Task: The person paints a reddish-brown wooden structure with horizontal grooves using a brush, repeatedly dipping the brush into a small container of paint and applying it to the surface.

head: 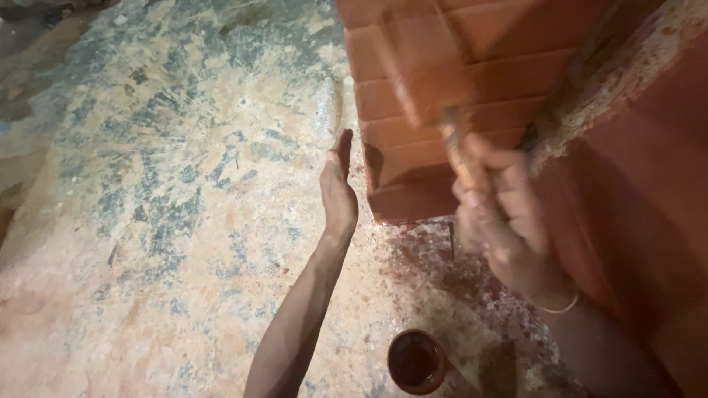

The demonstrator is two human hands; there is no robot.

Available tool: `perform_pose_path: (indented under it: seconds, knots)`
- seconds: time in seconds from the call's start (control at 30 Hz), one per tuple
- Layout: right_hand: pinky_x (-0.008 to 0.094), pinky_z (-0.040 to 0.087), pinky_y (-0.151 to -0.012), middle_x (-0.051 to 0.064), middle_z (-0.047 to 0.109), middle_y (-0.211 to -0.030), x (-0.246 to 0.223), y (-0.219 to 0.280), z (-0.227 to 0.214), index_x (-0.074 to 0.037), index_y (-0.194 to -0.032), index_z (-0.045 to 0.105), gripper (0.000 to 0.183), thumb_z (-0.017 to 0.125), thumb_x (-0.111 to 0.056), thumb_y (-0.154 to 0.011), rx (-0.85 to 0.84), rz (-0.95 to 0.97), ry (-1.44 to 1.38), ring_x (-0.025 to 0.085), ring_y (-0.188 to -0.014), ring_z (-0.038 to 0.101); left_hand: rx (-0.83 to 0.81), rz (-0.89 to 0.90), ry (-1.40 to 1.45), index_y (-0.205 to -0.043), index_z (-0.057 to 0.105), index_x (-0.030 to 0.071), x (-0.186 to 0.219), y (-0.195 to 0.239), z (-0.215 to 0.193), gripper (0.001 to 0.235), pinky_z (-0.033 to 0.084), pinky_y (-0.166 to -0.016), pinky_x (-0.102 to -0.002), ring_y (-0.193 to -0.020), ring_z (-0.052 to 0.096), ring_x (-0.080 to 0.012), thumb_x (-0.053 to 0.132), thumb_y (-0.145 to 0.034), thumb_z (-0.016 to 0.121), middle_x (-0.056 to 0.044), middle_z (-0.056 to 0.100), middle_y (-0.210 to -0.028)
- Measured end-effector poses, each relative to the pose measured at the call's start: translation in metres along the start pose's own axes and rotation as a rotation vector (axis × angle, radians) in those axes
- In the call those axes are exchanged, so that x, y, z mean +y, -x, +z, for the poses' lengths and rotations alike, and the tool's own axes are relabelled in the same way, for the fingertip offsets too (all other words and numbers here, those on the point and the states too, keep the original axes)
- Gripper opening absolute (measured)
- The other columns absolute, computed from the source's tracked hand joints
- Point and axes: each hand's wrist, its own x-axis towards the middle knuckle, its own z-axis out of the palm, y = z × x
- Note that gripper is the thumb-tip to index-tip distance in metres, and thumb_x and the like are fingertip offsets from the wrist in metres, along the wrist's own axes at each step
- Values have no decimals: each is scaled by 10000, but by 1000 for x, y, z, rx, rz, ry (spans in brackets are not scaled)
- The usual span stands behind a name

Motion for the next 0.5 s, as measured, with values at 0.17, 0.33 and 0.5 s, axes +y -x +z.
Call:
perform_pose_path:
  seconds: [0.17, 0.33, 0.5]
  knots:
    - [160, 438, -426, 164, 527, -1260, 27, -1, -7, -67, -1440, 363, 348, 421, -58, -1098, 92, 105, 249, 57, -616, 445, -78, -47, 103, -1550, 333, -110, -7, 1, 2, 848, 218, -1287, -423, -1545, 335, -342, 579, -1075, 196, -266, 367, -1632]
    - [458, 348, -1352, 303, 437, -1600, 120, 58, 1, -63, -1207, 379, 42, 366, -91, -1178, -38, 13, 470, 377, -1505, 516, -71, -55, 121, -1547, 338, -106, -2, -2, -2, 861, 225, -1285, -425, -1540, 345, -339, 591, -1066, 185, -263, 376, -1625]
    - [381, 506, -985, 229, 500, -1438, 161, 117, -9, -22, -1402, 422, 361, 434, -99, -1050, 77, 625, 489, 285, -1229, 577, -95, -59, 112, -1548, 341, -104, 2, 1, -1, 865, 240, -1273, -431, -1530, 361, -345, 596, -1062, 189, -264, 391, -1616]
